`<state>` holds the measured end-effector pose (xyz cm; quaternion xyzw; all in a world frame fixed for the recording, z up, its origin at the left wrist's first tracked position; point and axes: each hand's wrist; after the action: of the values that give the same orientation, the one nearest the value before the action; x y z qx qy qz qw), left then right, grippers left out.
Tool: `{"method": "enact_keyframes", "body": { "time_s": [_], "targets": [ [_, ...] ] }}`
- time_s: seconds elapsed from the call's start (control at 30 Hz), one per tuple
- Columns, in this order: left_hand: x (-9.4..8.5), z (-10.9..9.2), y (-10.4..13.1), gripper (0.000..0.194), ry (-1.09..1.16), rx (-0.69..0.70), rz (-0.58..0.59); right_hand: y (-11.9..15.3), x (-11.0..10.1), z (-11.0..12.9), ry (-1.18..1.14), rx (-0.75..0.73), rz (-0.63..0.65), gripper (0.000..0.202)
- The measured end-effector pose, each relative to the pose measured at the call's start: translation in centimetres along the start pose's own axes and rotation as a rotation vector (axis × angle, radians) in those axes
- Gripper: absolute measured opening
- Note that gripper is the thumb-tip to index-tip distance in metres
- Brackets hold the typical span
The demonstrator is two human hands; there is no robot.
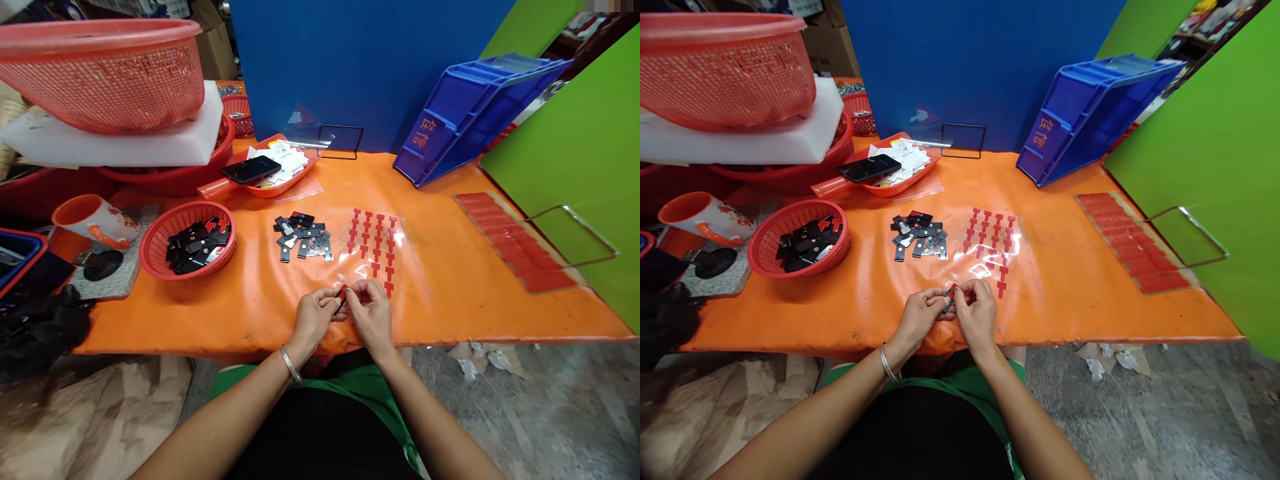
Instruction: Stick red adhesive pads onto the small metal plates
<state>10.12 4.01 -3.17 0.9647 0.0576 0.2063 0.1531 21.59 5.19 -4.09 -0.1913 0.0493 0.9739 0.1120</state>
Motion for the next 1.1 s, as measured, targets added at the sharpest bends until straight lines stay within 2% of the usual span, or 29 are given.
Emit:
{"method": "enact_keyframes", "body": {
  "time_s": [0.13,0.3,0.4,0.47,0.53,0.6,0.73,0.83,0.9,0.97,1.03,1.1],
  "targets": [
    [0.0,0.1,0.1,0.015,0.012,0.012,-0.002,0.1,0.0,0.0,0.012,0.038,0.014,0.018],
    [0.0,0.0,0.3,0.019,0.028,0.029,-0.004,0.2,-0.3,0.2,0.058,0.004,-0.031,0.019],
    [0.0,0.0,0.3,0.019,0.024,0.031,-0.019,-0.1,-0.5,0.5,-0.029,0.059,-0.048,0.046],
    [0.0,0.0,0.2,0.020,0.024,0.033,-0.026,-0.5,-0.6,0.7,-0.109,0.133,0.037,0.049],
    [0.0,0.0,0.2,0.020,0.028,0.037,-0.028,-0.7,-0.7,0.9,-0.197,0.213,0.179,0.037],
    [0.0,0.0,0.3,0.019,0.026,0.047,-0.026,-0.9,-0.7,1.1,-0.297,0.299,0.284,0.033],
    [0.4,-0.2,0.6,0.018,-0.008,0.083,-0.013,-1.1,-0.6,1.5,-0.475,0.480,0.359,0.033],
    [0.3,-1.0,0.8,0.019,-0.013,0.148,0.011,-1.4,-0.4,2.0,-0.540,0.515,0.371,0.035],
    [-0.4,-2.2,0.7,0.021,-0.027,0.216,-0.005,-1.6,-0.2,2.5,-0.548,0.501,0.356,0.037],
    [-2.2,-4.1,0.3,0.025,-0.076,0.330,-0.073,-1.7,0.0,2.7,-0.524,0.478,0.339,0.039],
    [-5.1,-6.5,-0.5,0.029,-0.160,0.490,-0.175,-1.8,0.1,2.8,-0.440,0.440,0.341,0.039],
    [-8.7,-9.1,-1.4,0.031,-0.280,0.653,-0.298,-1.9,0.4,2.6,-0.314,0.378,0.357,0.037]
  ]
}}
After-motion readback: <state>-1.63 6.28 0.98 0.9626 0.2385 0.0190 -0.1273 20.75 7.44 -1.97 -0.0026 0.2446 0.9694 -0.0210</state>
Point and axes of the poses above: each hand's wrist, its own y-axis away from the middle knuckle, its own x-axis out of the palm, z = x × y, and after that the axes turned 13 degrees about x, right-handed
